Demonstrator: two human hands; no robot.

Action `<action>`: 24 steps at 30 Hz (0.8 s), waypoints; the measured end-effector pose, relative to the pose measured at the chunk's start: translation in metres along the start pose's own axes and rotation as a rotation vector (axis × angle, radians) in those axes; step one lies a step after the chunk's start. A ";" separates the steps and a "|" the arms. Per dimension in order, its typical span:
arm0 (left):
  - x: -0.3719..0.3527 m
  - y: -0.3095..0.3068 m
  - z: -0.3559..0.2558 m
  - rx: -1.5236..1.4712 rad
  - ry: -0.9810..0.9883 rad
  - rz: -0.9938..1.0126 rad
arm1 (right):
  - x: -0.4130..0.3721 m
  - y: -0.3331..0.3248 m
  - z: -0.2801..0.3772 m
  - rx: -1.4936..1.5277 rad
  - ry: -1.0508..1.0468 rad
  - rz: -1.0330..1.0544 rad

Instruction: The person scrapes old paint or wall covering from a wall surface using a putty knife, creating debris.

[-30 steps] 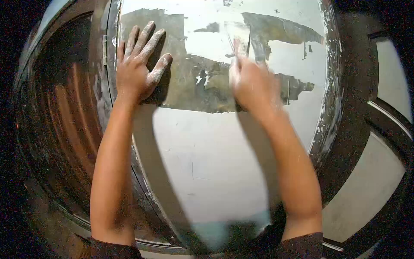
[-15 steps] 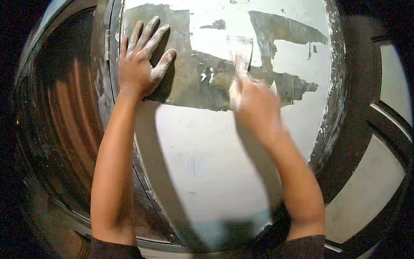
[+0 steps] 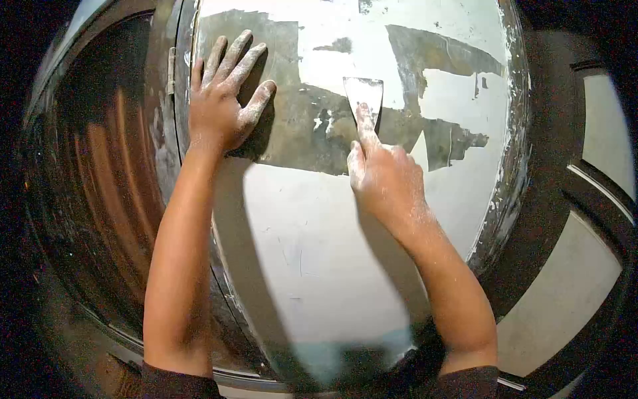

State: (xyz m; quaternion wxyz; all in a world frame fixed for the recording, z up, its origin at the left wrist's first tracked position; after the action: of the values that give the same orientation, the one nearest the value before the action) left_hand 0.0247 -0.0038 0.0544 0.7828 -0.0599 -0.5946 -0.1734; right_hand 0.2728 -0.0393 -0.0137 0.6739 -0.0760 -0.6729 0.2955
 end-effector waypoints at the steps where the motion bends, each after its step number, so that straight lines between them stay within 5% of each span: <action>1: -0.001 0.000 -0.001 -0.002 0.007 -0.004 | 0.003 -0.007 0.004 -0.010 0.050 0.019; 4: 0.001 0.002 0.001 0.026 0.025 0.021 | 0.054 -0.031 0.001 0.069 -0.025 -0.185; 9: 0.002 0.002 0.001 0.062 0.007 0.065 | 0.047 -0.015 -0.008 0.002 -0.096 -0.184; 11: 0.009 0.002 0.007 0.065 0.044 0.068 | 0.020 -0.008 0.001 -0.004 -0.026 -0.010; 19: 0.033 0.009 0.026 0.139 0.127 0.060 | 0.082 -0.032 0.013 0.084 -0.125 -0.213; 24: 0.030 0.006 0.025 0.114 0.131 0.039 | 0.045 -0.008 0.028 0.015 -0.090 -0.068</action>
State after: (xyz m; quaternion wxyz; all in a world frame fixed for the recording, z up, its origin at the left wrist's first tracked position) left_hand 0.0114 0.0034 0.0906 0.8254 -0.0154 -0.5498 -0.1275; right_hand 0.2452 -0.0317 0.0313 0.6532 -0.0348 -0.7025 0.2805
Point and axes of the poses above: each hand's wrist, its own x-axis towards the middle knuckle, its own y-axis out of the palm, z = x × y, the point moved 4 cm from there along x, towards the middle knuckle, and after that the axes turned 6 degrees about -x, right-handed, at the moved point
